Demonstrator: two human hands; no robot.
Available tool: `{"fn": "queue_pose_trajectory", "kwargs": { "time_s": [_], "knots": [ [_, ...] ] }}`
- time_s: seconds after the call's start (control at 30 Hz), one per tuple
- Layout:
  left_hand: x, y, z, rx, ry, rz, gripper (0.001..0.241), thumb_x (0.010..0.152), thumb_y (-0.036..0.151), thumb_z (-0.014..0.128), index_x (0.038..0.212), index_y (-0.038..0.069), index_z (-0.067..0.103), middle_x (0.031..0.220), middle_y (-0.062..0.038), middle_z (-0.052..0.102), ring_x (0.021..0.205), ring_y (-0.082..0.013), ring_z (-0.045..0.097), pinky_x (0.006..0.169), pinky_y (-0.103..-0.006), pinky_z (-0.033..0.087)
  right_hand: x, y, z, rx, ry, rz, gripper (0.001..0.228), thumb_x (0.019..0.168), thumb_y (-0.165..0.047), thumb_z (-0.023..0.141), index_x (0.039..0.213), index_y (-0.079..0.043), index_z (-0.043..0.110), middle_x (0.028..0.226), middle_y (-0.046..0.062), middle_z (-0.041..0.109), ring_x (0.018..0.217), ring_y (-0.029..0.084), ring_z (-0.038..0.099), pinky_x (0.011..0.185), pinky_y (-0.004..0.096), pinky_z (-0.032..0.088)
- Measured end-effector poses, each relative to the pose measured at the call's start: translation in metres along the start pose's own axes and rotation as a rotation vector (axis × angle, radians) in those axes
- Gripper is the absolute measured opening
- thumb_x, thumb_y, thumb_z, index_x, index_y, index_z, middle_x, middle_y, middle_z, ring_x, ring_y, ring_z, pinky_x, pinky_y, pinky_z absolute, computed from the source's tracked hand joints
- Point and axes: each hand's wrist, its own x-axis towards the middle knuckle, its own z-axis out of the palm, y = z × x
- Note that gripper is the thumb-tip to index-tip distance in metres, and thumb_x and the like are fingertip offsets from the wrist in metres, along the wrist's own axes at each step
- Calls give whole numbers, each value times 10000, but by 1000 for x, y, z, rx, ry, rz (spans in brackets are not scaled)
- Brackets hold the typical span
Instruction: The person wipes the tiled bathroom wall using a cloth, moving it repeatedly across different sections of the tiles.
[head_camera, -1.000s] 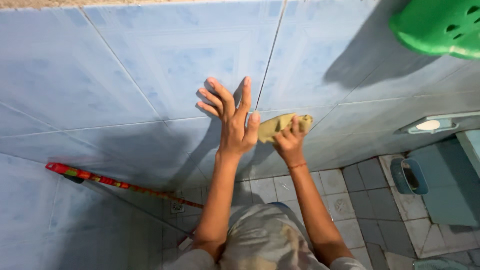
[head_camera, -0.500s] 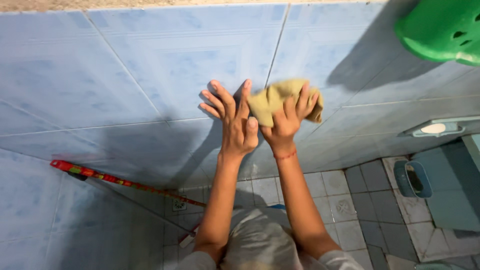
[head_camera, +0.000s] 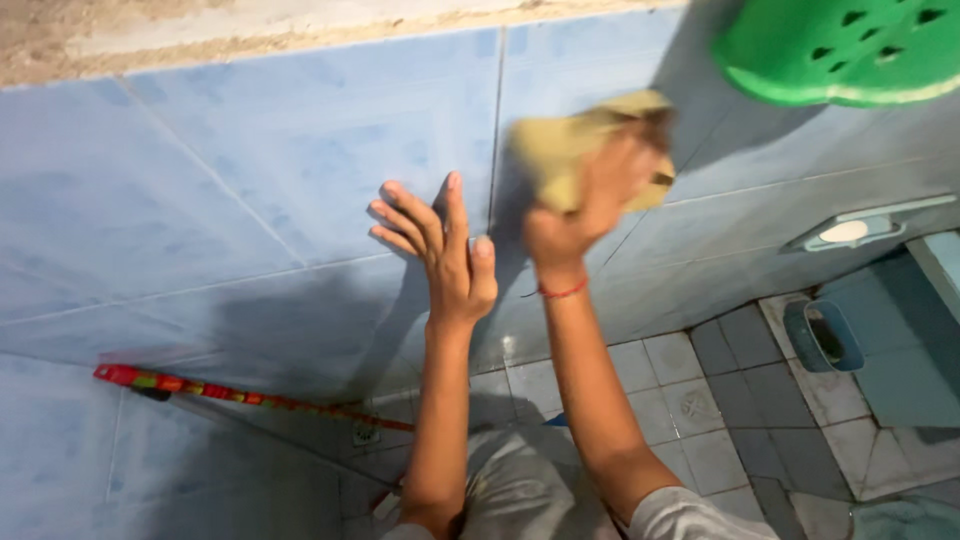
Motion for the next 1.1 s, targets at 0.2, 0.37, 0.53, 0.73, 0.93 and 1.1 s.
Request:
{"fn": "queue_pose_trajectory", "kwargs": {
  "time_s": [0.2,0.37,0.53,0.73,0.93,1.1],
  "knots": [
    [2,1,1,14,64,1,699,1102,506,245,1640,71,346,1734,-252,-74,1592,-445,-234,1223,-675,-249,-54,28,-46,-119,-319,-138,331,980,-311,643,1239,-109,687,1347,130,602,1478,447,415,1285,618,237],
    [-2,7,-2,11,67,6,668,1115,478,286,1634,63,354,1730,-267,-72,1589,-443,-243,1223,-681,-242,-64,96,-71,-254,-104,67,307,1007,-88,631,1305,-26,599,1455,160,571,1504,403,443,1308,591,260],
    [-2,33,40,14,34,-5,704,1095,495,327,1637,45,313,1708,-301,-87,1585,-486,-209,1215,-681,-226,-5,87,-46,-25,221,447,540,958,-1,521,1495,49,480,1643,305,366,1578,442,312,1345,530,200],
    [-6,60,77,-88,33,33,735,1087,479,324,1631,-10,255,1722,-313,-16,1615,-498,-121,1250,-679,-177,-39,76,-64,-90,-299,-201,479,858,-140,716,1311,-43,593,1446,175,515,1529,409,318,1306,531,169],
    [-8,71,71,-18,57,21,690,1092,419,301,1619,-27,316,1721,-310,15,1623,-484,-88,1272,-680,-138,-52,166,-115,69,56,545,435,996,-25,555,1429,16,531,1516,238,535,1456,410,494,1288,458,368],
    [-18,89,103,24,51,-5,684,1091,416,263,1622,-13,305,1710,-329,-4,1605,-526,-112,1274,-680,-129,-37,173,-96,30,173,734,525,1045,25,534,1543,83,381,1697,259,230,1591,387,216,1309,437,166]
  ]
}}
